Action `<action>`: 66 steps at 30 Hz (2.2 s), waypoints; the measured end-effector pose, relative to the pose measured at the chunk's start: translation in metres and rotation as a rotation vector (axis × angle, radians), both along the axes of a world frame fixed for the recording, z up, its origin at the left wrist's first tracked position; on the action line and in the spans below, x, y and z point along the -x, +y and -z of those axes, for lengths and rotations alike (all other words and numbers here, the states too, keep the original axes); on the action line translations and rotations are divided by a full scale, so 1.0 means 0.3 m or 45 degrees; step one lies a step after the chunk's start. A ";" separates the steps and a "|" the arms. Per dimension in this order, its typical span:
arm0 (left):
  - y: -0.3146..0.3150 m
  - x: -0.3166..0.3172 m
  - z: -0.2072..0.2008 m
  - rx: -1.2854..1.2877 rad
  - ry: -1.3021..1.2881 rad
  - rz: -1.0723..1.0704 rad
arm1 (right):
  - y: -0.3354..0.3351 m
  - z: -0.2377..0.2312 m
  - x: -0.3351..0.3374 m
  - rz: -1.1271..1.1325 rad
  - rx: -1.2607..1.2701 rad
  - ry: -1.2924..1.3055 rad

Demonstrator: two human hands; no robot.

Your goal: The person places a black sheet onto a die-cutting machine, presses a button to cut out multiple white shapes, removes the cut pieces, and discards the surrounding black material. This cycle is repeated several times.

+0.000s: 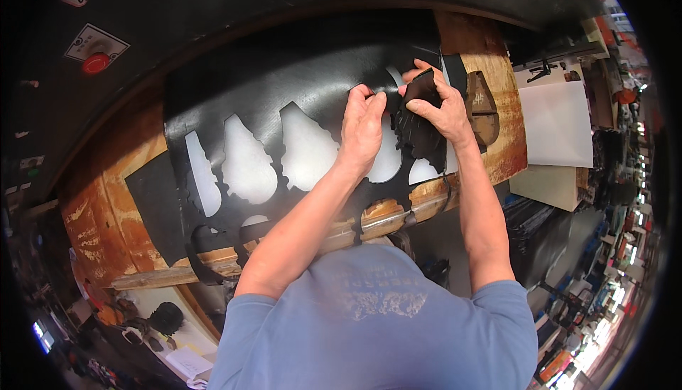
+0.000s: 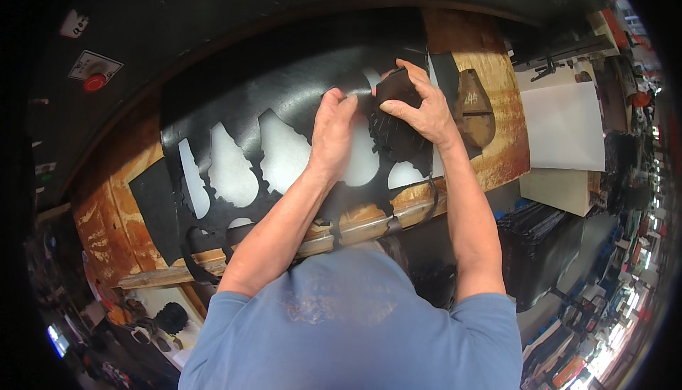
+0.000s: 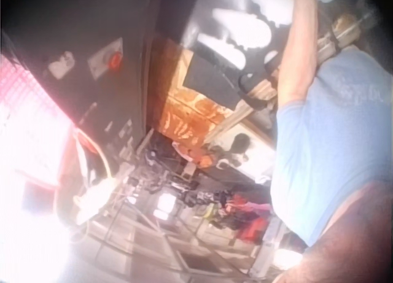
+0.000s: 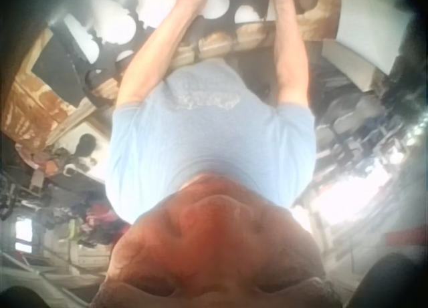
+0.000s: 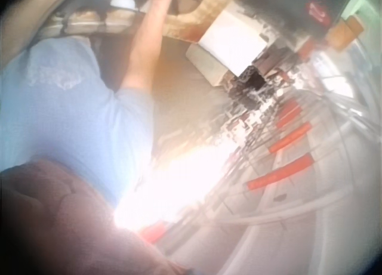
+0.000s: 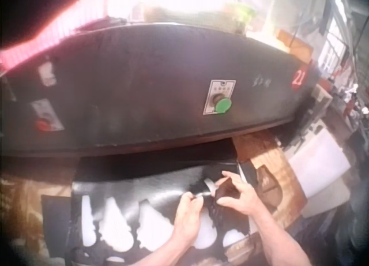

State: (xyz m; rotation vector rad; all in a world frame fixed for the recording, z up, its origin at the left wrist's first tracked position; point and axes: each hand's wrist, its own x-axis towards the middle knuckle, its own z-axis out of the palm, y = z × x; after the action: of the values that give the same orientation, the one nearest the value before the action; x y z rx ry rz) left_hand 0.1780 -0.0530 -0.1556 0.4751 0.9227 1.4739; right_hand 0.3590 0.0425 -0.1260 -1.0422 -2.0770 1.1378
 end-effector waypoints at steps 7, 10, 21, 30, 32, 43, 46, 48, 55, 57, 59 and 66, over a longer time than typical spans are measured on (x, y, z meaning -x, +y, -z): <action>-0.021 0.032 -0.031 0.098 -0.109 0.010 | -0.141 -0.093 -0.008 0.051 -0.491 -0.123; -0.029 0.049 -0.069 0.216 -0.066 0.062 | -0.214 -0.129 -0.048 0.226 -0.360 0.027; -0.212 0.034 -0.192 -0.053 0.315 0.342 | -0.284 -0.113 -0.041 0.594 0.406 0.846; -0.287 0.182 -0.207 -0.157 0.780 0.094 | -0.327 -0.101 0.231 0.384 0.404 1.013; -0.303 0.230 -0.202 -0.250 1.116 0.087 | -0.287 -0.107 0.242 0.291 0.485 1.090; -0.339 0.249 -0.169 -0.223 1.190 0.079 | -0.288 -0.007 0.326 0.554 0.494 0.905; -0.348 0.251 -0.170 0.013 0.621 0.008 | -0.283 -0.042 0.334 0.296 0.363 0.944; -0.345 0.239 -0.155 -0.110 0.209 -0.162 | -0.297 -0.051 0.350 0.169 0.547 0.952; -0.429 0.214 -0.093 -0.039 0.028 -0.467 | -0.417 0.018 0.430 0.157 0.371 0.254; -0.503 0.266 -0.103 -0.024 0.090 -0.550 | -0.413 0.043 0.467 0.050 0.516 0.322; -0.604 0.338 -0.130 -0.024 0.141 -0.753 | -0.388 0.073 0.515 -0.200 0.438 0.455; -1.264 0.743 -0.146 -0.314 0.034 -1.801 | -0.288 0.165 0.559 -0.045 0.051 0.167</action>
State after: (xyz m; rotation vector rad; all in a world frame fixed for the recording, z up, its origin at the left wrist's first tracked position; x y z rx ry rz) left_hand -0.0448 -0.4321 -0.1118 -0.0819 1.1493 2.8722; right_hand 0.1912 -0.0439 -0.1755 -0.9266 -1.9843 1.2366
